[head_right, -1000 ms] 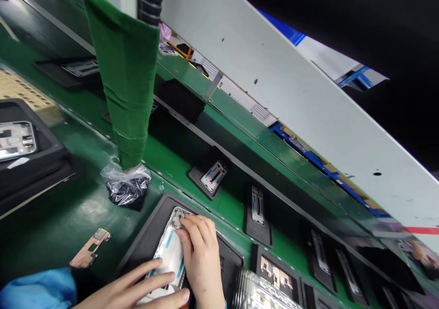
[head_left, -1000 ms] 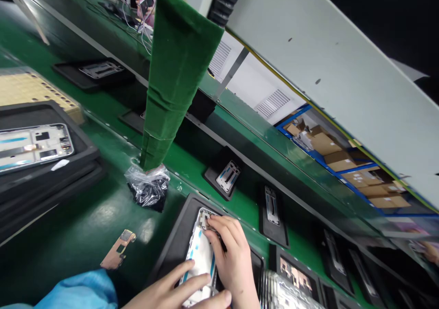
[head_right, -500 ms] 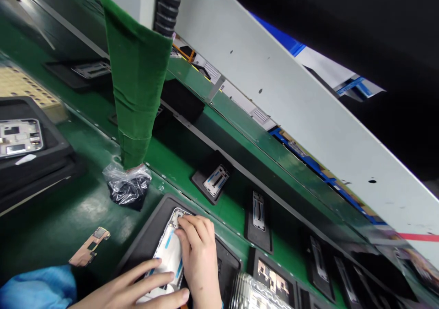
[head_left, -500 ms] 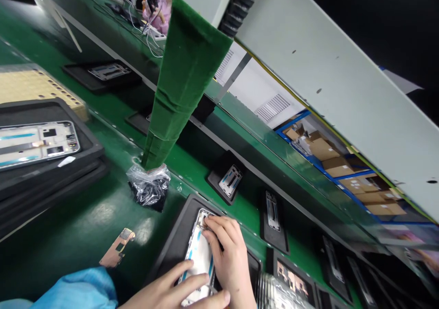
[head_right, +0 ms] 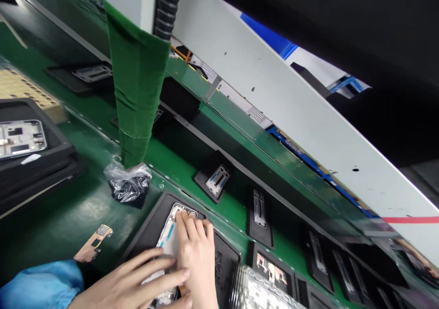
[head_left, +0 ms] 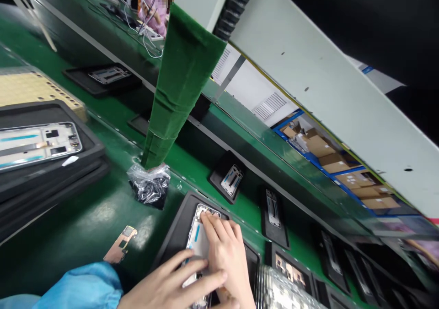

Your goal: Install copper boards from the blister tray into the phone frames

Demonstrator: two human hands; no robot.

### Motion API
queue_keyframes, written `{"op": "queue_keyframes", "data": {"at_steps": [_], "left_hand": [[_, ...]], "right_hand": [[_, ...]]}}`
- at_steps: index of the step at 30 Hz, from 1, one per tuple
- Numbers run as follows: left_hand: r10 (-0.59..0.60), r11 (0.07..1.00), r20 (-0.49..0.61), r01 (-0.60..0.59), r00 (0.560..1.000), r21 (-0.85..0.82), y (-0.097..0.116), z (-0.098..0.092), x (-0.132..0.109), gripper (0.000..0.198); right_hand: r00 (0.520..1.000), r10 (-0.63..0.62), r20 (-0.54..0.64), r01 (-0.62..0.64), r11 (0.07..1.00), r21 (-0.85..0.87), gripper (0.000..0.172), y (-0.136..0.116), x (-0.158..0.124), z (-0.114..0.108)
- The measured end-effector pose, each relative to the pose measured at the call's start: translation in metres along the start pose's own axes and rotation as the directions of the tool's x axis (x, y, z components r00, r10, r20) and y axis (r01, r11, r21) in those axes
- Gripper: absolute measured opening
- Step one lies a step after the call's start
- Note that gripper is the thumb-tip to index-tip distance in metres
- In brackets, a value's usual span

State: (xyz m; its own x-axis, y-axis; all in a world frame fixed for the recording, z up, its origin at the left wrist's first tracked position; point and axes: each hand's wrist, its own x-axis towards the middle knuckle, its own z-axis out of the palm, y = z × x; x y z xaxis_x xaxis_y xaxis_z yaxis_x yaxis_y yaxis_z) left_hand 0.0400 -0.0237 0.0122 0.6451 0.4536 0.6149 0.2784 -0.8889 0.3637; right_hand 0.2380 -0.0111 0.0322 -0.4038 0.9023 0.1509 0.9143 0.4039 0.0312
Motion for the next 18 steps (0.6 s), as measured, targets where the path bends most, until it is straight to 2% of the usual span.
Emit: {"op": "queue_keyframes", "data": {"at_steps": [2, 4, 6, 7, 9, 11, 14, 18], "left_hand": [[-0.006, 1.0, -0.048, 0.007, 0.999, 0.028, 0.002, 0.002, -0.003, 0.045], [-0.07, 0.996, -0.055, 0.072, 0.996, 0.044, -0.001, 0.0, -0.004, 0.055], [-0.216, 0.976, -0.004, 0.216, 0.976, -0.009, -0.011, -0.005, -0.003, 0.071], [-0.314, 0.948, 0.033, 0.315, 0.949, -0.043, -0.019, -0.007, 0.0, 0.073], [-0.482, 0.87, 0.07, 0.487, 0.873, -0.074, -0.038, -0.011, 0.007, 0.065], [-0.564, 0.822, 0.056, 0.567, 0.824, -0.054, -0.055, -0.011, 0.015, 0.047], [-0.582, 0.812, 0.067, 0.583, 0.811, -0.005, -0.068, -0.005, 0.027, 0.031], [-0.582, 0.813, 0.094, 0.578, 0.808, 0.066, -0.063, 0.002, 0.038, 0.034]], "right_hand": [[0.999, 0.037, 0.031, -0.037, 0.999, 0.018, 0.046, -0.004, 0.001, -0.004], [0.997, 0.069, 0.014, -0.07, 0.994, 0.079, 0.042, -0.006, 0.002, -0.006], [0.995, 0.089, -0.053, -0.08, 0.984, 0.161, 0.04, -0.005, 0.002, -0.007], [0.992, 0.094, -0.088, -0.075, 0.977, 0.199, 0.044, -0.004, 0.002, -0.006], [0.983, 0.104, -0.151, -0.063, 0.965, 0.256, 0.054, 0.001, -0.001, -0.006], [0.969, 0.142, -0.201, -0.081, 0.956, 0.283, 0.054, 0.008, -0.006, -0.007], [0.924, 0.278, -0.264, -0.199, 0.936, 0.29, 0.036, 0.016, -0.017, -0.008], [0.893, 0.382, -0.239, -0.31, 0.905, 0.291, 0.025, 0.015, -0.027, 0.002]]}}
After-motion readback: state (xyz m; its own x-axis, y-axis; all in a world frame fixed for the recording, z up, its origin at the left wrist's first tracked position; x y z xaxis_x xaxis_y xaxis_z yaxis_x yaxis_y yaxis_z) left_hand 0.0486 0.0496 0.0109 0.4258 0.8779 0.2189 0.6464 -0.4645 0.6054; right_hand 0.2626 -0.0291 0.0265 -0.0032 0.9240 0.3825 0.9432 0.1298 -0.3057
